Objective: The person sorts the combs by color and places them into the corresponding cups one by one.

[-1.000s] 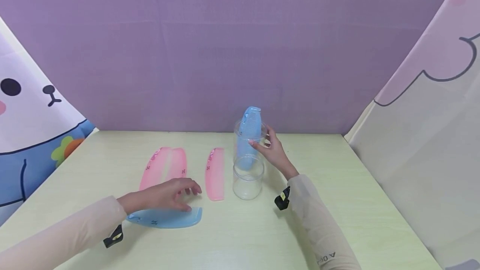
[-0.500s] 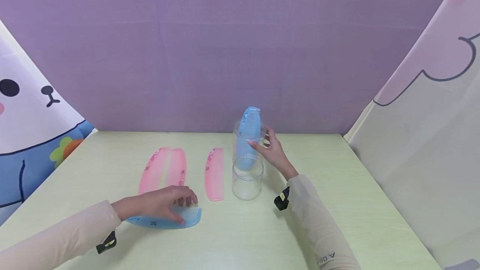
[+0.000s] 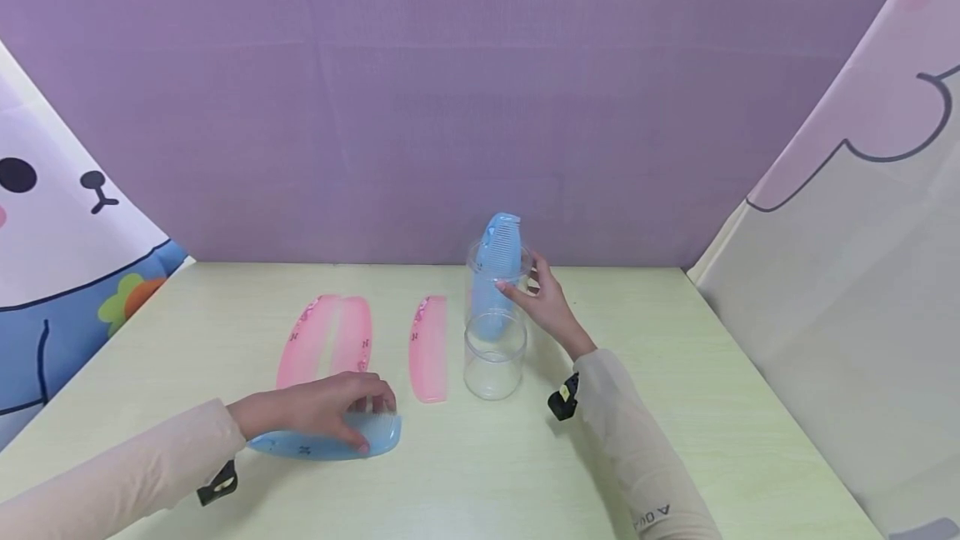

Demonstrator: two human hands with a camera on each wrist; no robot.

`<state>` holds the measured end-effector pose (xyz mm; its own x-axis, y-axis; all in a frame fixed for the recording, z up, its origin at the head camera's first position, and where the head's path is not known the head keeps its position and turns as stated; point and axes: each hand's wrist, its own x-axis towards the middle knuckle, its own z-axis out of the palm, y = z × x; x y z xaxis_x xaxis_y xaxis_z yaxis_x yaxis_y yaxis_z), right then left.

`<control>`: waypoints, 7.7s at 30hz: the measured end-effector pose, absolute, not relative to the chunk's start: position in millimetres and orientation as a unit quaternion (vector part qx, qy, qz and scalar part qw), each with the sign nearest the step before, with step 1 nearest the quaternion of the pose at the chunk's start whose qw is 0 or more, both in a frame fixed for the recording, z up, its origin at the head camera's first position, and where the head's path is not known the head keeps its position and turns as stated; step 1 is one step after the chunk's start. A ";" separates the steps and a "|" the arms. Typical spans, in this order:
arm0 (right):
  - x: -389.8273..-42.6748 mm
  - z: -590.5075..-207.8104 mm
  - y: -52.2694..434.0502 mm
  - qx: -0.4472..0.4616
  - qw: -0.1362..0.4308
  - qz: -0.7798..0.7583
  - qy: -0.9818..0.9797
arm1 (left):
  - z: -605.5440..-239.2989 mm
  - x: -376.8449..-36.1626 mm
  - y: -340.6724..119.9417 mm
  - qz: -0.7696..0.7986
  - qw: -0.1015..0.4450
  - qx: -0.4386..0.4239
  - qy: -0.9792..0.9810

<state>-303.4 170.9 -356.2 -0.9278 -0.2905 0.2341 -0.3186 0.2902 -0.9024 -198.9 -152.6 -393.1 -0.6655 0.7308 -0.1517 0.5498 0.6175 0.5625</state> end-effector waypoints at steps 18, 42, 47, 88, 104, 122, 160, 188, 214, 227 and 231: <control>-318.5 -374.8 176.6 0.200 0.037 0.560 -0.803 | -384.9 -201.8 -144.7 0.239 0.204 0.368 0.875; -320.3 -376.9 176.3 0.198 0.033 0.566 -0.799 | -358.0 -219.7 -154.5 0.297 0.237 0.372 0.847; -320.2 -377.2 176.4 0.193 0.031 0.566 -0.801 | -348.5 -225.1 -155.7 0.318 0.213 0.384 0.840; -303.5 -358.6 171.7 0.199 0.018 0.577 -0.792 | -290.8 -284.3 -126.6 0.553 -0.118 0.257 0.784; -302.6 -356.6 169.6 0.190 0.017 0.573 -0.797 | -257.9 -299.3 -95.6 0.615 -0.220 0.225 0.723; -316.7 -372.1 173.2 0.186 0.023 0.569 -0.801 | -226.9 -312.9 -68.7 0.656 -0.330 0.240 0.635; -322.2 -378.7 177.6 0.195 0.029 0.571 -0.797 | -267.2 -307.0 -14.5 0.667 -0.253 0.228 0.663; -321.2 -379.9 176.3 0.196 0.037 0.573 -0.795 | -312.2 -328.9 -3.1 0.643 -0.181 0.197 0.718; -321.0 -379.8 176.5 0.187 0.037 0.562 -0.805 | -325.4 -342.7 -9.9 0.530 -0.113 0.178 0.821; -307.4 -360.3 173.0 0.183 0.004 0.566 -0.804 | -328.0 -343.3 -12.5 0.526 -0.081 0.172 0.829; -302.7 -355.4 171.0 0.186 0.001 0.559 -0.808 | -328.9 -342.9 -13.5 0.526 -0.069 0.171 0.830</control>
